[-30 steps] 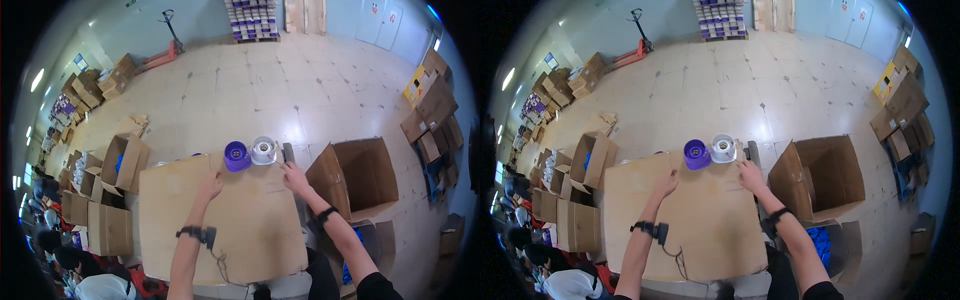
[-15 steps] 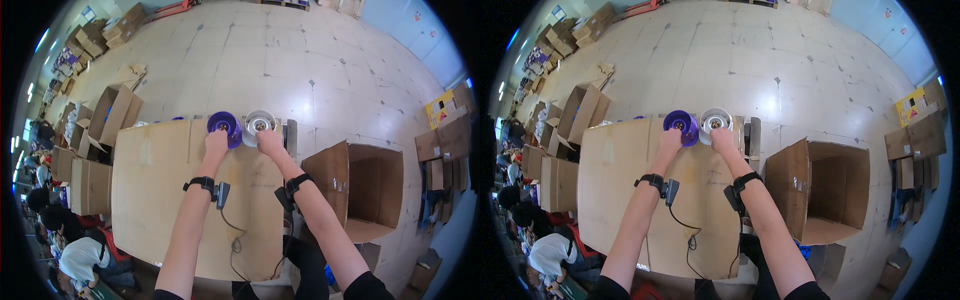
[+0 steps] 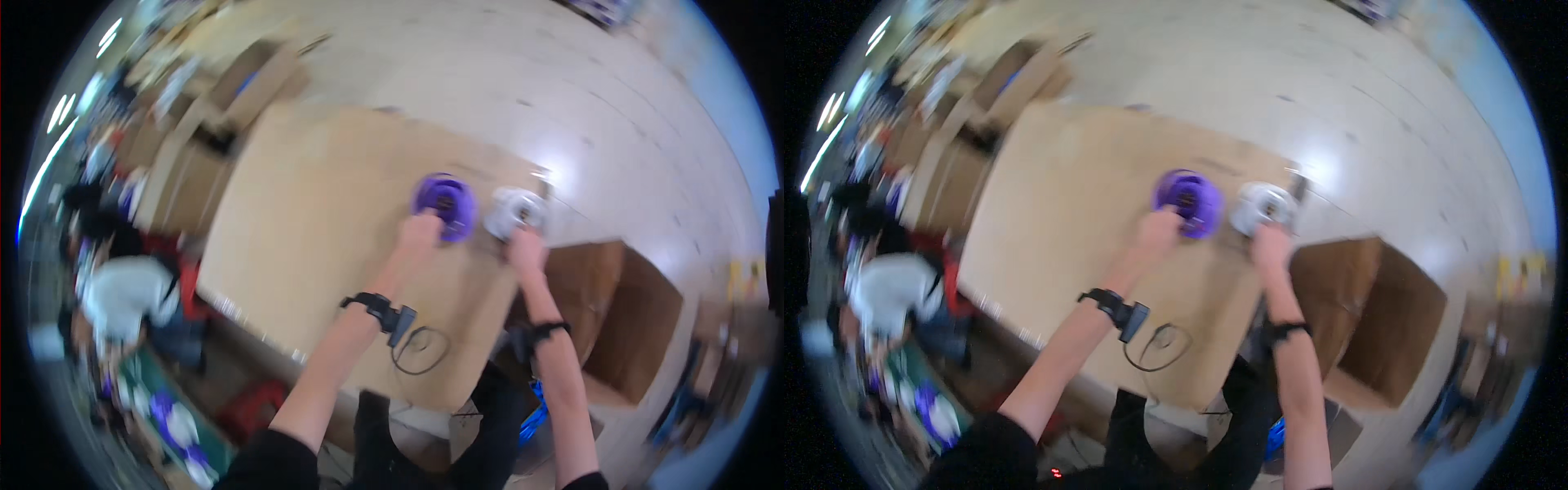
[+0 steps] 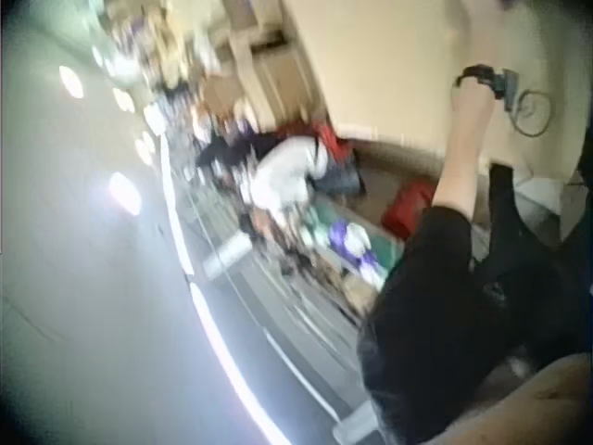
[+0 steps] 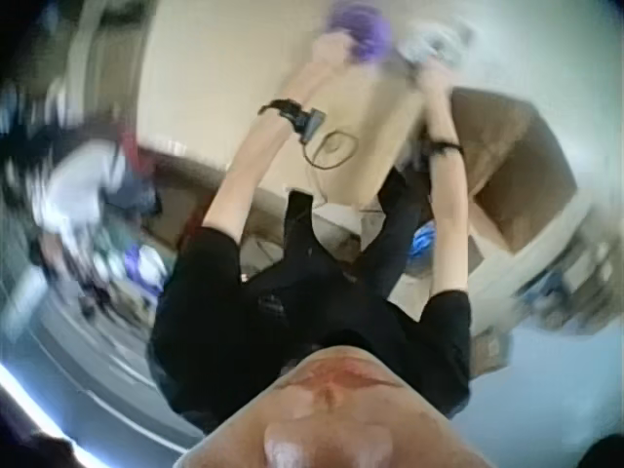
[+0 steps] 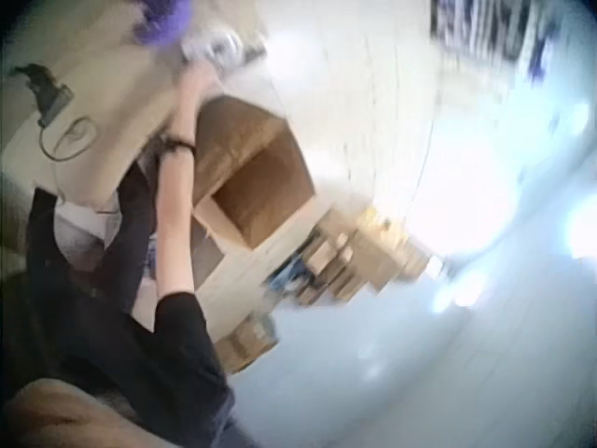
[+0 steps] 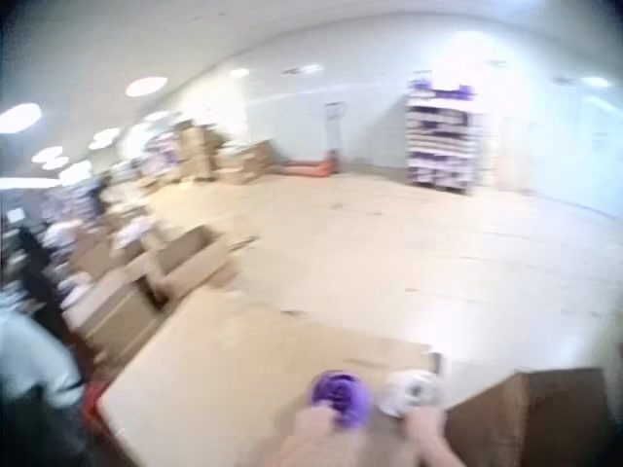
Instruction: The person assembles small electronic devices by hand at a green assembly table. They pick up purple and white plastic components, insert wires, and fit the parts together. The person also moves finished units to a cardboard box and handles a large box of blue items.
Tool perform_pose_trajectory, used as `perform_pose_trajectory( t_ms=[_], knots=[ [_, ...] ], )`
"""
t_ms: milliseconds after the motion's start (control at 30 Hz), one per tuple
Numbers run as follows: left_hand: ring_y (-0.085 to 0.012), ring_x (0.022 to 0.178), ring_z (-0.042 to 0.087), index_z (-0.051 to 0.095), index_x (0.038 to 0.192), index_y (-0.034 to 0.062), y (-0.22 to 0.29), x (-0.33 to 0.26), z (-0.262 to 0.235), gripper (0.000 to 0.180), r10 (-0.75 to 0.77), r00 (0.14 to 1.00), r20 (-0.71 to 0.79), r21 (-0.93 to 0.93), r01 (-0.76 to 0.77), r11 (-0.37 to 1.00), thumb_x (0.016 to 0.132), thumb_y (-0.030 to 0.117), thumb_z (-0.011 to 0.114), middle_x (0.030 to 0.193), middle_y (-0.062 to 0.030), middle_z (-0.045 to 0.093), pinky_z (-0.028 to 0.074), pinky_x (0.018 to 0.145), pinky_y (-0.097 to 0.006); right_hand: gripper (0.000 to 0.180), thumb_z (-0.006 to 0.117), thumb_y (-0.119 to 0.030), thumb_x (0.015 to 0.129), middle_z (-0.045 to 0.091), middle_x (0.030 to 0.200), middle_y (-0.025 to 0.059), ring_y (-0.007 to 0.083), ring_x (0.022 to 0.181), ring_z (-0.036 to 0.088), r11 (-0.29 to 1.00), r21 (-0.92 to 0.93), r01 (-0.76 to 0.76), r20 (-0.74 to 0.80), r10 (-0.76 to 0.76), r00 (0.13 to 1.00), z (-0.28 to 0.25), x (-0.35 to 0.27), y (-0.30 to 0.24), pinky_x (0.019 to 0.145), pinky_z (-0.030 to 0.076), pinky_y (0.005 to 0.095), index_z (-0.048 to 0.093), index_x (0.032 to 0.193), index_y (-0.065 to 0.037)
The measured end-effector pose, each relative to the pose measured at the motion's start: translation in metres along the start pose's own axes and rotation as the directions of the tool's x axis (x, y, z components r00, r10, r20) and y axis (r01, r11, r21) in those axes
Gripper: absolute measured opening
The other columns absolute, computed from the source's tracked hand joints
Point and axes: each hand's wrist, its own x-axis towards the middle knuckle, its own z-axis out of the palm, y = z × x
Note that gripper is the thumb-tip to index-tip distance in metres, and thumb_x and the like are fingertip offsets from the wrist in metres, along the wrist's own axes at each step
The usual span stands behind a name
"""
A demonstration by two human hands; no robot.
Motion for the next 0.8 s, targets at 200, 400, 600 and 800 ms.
perform_pose_trajectory(
  t_ms=[200, 400, 600, 800],
  knots=[
    [-0.0131, 0.090, 0.061, 0.066, 0.103, 0.0023, -0.034, -0.209, -0.055, 0.028, -0.067, 0.995, 0.078, -0.958, 0.093, 0.270, 0.077, 0.011, 0.072, 0.097, -0.0052, 0.067, 0.049, 0.083, -0.032, 0.030, 0.065, -0.014, 0.076, 0.058, 0.112, 0.0121, 0.0335, 0.104, 0.054, 0.965, 0.053, 0.257, -0.091, -0.252, 0.963, 0.007, -0.135, 0.019, 0.083, 0.047, 0.0430, 0.062, 0.105, -0.004],
    [-0.0098, 0.078, 0.062, 0.063, 0.102, -0.0007, -0.130, -0.439, -0.129, 0.028, -0.509, 0.859, 0.051, -0.918, 0.242, 0.315, 0.075, 0.004, 0.072, 0.086, -0.0061, 0.067, 0.053, 0.067, -0.027, 0.034, 0.074, -0.020, 0.069, 0.058, 0.087, 0.0216, 0.0424, 0.082, 0.057, 0.969, -0.036, 0.246, 0.066, -0.243, 0.968, -0.020, -0.236, -0.060, 0.070, 0.045, 0.0496, 0.055, 0.083, 0.004],
    [-0.0188, 0.079, 0.066, 0.065, 0.102, -0.0014, -0.229, -0.685, -0.194, 0.030, -0.725, 0.613, -0.314, -0.725, 0.339, 0.600, 0.076, 0.012, 0.072, 0.094, -0.0140, 0.067, 0.052, 0.071, -0.032, 0.036, 0.075, -0.017, 0.066, 0.059, 0.094, 0.0212, 0.0410, 0.089, 0.057, 0.818, -0.029, 0.574, 0.081, -0.571, 0.817, -0.051, -0.305, -0.202, 0.077, 0.046, 0.0464, 0.059, 0.090, 0.005],
    [-0.0272, 0.079, 0.065, 0.069, 0.093, 0.0015, -0.245, -0.881, -0.185, 0.025, -0.990, 0.097, -0.107, -0.771, 0.621, 0.144, 0.073, 0.015, 0.072, 0.088, -0.0154, 0.066, 0.051, 0.071, -0.037, 0.033, 0.075, -0.016, 0.065, 0.060, 0.095, 0.0168, 0.0356, 0.090, 0.057, 0.387, 0.163, 0.907, 0.150, -0.919, 0.365, -0.046, -0.378, -0.420, 0.078, 0.047, 0.0411, 0.062, 0.089, 0.002]
  ],
)
